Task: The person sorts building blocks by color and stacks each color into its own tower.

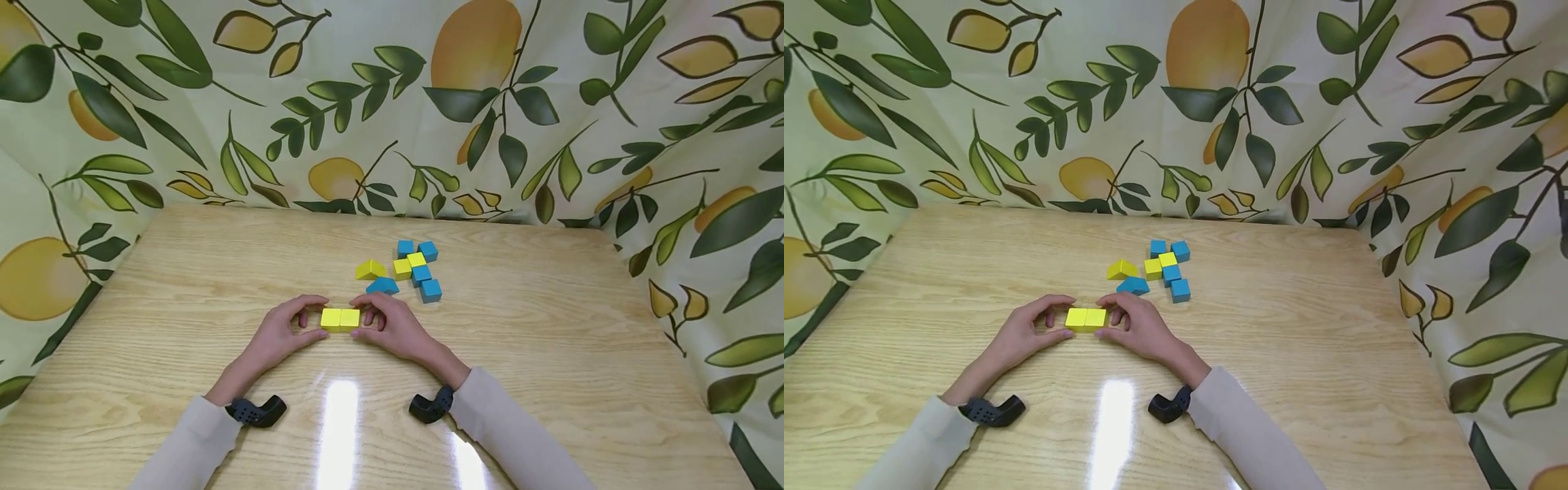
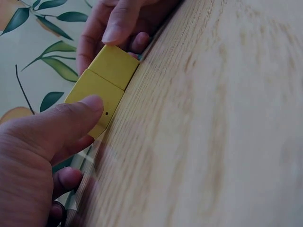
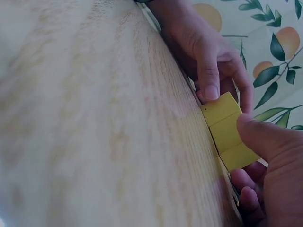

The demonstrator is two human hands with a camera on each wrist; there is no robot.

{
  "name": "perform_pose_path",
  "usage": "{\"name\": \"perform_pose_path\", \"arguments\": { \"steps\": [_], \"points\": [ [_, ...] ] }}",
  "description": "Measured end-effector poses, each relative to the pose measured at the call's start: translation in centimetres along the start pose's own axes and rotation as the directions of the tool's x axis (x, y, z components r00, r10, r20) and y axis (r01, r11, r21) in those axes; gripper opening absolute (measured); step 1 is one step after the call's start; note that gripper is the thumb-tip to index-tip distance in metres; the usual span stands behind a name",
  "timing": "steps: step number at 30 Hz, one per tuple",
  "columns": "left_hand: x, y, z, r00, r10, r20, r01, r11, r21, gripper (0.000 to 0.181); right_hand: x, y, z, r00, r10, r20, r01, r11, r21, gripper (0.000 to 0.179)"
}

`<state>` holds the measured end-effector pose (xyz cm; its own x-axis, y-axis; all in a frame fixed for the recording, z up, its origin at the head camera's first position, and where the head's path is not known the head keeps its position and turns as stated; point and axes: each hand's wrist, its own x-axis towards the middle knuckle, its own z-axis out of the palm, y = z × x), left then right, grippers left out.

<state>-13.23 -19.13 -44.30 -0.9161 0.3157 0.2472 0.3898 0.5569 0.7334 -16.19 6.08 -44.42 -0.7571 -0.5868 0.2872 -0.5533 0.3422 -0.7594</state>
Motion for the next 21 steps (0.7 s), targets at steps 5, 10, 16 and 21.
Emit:
{"name": "perform_pose_path", "arguments": {
  "steps": [5,10,16,21],
  "points": [
    [-0.1,0.1,-0.1,1.000,-0.003,0.001,0.003,1.000,-0.008,0.053,0.0,0.0,0.1,1.000,0.006,0.006,-0.006,1.000,-0.005,0.043],
    [0.0,0.0,0.1,1.000,0.005,0.004,-0.005,1.000,0.005,0.053,-0.1,0.0,0.0,1.000,0.006,0.000,-0.006,1.000,0.005,0.042],
    [0.1,-0.1,0.2,0.999,0.032,-0.007,-0.032,0.999,-0.004,0.055,-0.1,0.0,-0.5,0.991,-0.038,-0.126,0.047,0.997,0.066,0.029],
    [0.0,0.0,0.1,0.999,0.046,-0.016,-0.046,0.999,0.001,0.054,0.0,0.2,-1.0,0.965,-0.017,-0.263,0.041,0.996,0.085,0.020]
  ]
}}
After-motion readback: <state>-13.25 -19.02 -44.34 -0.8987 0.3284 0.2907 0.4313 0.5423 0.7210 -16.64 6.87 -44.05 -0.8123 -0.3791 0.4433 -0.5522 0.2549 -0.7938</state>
